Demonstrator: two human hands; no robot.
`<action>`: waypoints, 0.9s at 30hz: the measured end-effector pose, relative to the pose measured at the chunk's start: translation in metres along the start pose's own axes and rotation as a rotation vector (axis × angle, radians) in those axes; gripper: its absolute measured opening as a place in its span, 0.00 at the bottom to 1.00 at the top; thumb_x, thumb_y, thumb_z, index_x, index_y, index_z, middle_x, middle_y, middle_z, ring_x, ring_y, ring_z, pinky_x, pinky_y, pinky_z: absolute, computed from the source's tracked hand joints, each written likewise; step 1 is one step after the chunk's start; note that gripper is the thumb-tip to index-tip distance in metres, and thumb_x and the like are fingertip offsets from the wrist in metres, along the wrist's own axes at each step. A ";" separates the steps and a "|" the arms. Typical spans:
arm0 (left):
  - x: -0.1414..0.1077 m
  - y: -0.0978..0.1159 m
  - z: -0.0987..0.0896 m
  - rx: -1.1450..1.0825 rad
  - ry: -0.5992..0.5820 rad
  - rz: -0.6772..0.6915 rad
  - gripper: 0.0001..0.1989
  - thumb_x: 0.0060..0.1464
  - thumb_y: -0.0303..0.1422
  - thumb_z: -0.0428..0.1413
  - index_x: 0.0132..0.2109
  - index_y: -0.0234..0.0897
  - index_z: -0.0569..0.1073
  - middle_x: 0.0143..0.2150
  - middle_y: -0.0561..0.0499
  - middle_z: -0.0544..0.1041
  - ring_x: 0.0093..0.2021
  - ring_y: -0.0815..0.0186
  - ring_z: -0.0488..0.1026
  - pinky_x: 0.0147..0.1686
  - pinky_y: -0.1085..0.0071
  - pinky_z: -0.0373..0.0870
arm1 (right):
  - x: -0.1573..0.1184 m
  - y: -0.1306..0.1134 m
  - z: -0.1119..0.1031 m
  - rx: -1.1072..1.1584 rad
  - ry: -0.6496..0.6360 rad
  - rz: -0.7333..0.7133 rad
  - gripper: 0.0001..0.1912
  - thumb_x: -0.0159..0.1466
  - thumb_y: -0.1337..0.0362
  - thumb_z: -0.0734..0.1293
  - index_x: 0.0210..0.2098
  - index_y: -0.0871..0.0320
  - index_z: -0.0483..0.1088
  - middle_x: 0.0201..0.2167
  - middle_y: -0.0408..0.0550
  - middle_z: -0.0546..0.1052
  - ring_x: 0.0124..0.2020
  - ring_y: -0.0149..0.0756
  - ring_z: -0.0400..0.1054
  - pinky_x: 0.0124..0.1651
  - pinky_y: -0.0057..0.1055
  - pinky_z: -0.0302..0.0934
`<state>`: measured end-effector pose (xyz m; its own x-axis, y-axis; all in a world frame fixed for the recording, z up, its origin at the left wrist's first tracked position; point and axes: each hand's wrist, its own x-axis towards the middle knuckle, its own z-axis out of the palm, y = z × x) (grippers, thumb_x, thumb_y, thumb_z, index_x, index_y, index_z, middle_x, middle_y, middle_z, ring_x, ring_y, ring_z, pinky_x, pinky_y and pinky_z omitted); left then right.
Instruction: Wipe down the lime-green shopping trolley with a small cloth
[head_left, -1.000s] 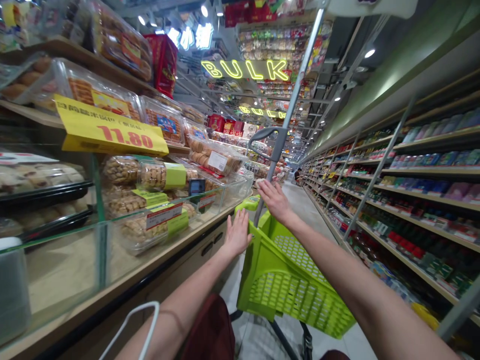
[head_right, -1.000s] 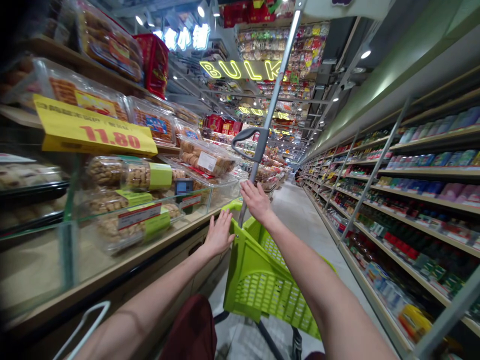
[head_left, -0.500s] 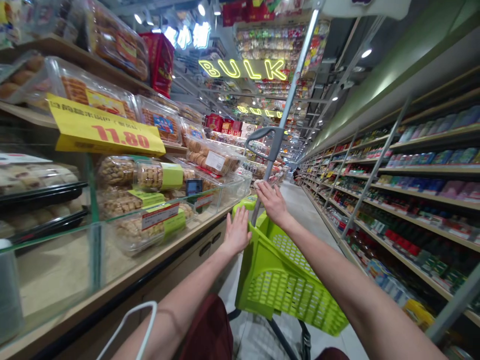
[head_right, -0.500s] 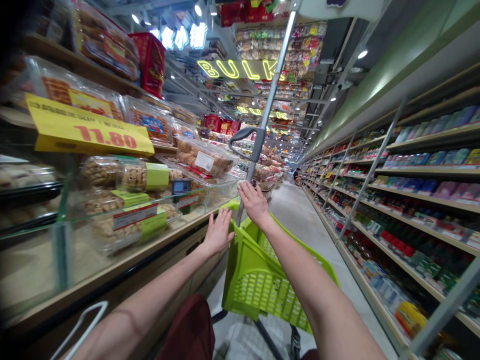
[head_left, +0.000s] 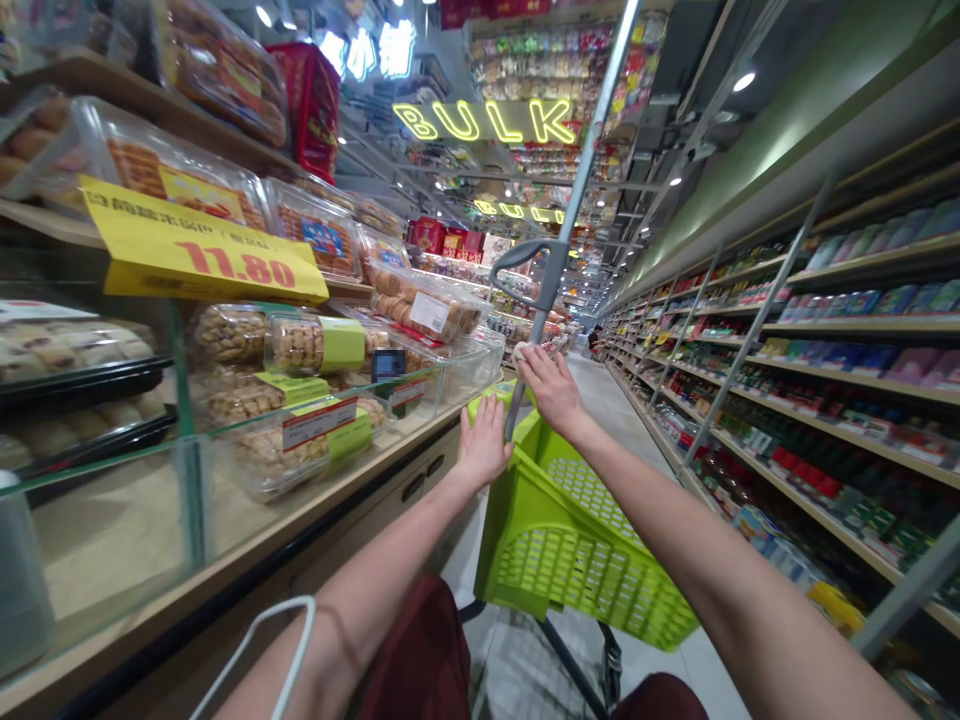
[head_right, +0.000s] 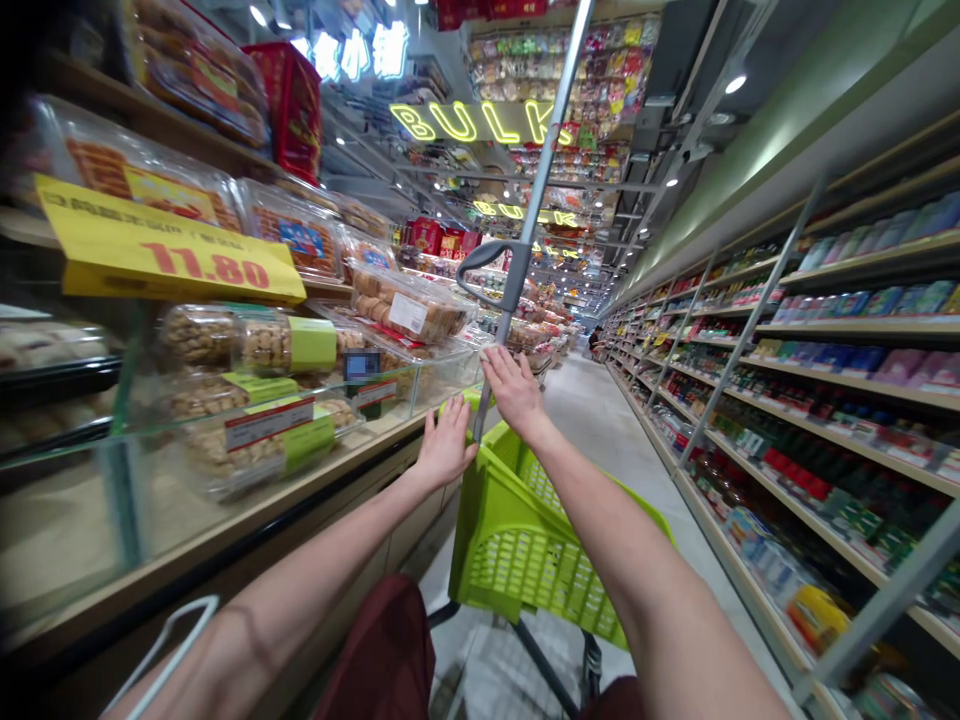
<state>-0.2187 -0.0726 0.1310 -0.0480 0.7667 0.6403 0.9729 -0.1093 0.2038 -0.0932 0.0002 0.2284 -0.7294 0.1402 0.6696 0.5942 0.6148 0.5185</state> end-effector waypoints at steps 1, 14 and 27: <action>0.000 0.001 0.000 0.000 0.000 0.000 0.35 0.50 0.36 0.50 0.63 0.31 0.47 0.66 0.40 0.44 0.65 0.54 0.37 0.59 0.47 0.36 | 0.000 0.000 0.000 -0.005 0.004 0.005 0.23 0.63 0.71 0.53 0.57 0.59 0.58 0.61 0.52 0.54 0.63 0.42 0.44 0.61 0.49 0.39; -0.033 -0.016 0.020 0.046 -0.058 -0.038 0.34 0.51 0.34 0.49 0.63 0.30 0.47 0.65 0.39 0.45 0.65 0.55 0.38 0.59 0.48 0.37 | -0.079 -0.063 0.039 0.164 -0.151 0.020 0.25 0.61 0.73 0.55 0.57 0.58 0.57 0.60 0.52 0.57 0.62 0.38 0.47 0.60 0.45 0.47; -0.096 -0.022 0.059 0.091 -0.200 -0.011 0.32 0.50 0.34 0.48 0.62 0.29 0.51 0.65 0.39 0.47 0.65 0.56 0.40 0.60 0.50 0.38 | -0.169 -0.150 0.079 0.290 -0.287 0.140 0.23 0.60 0.76 0.54 0.53 0.60 0.63 0.56 0.55 0.62 0.60 0.40 0.52 0.57 0.46 0.53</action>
<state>-0.2219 -0.1069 0.0216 -0.0218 0.8786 0.4770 0.9894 -0.0497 0.1367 -0.0857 -0.0542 -0.0049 -0.7375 0.4230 0.5265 0.6044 0.7613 0.2350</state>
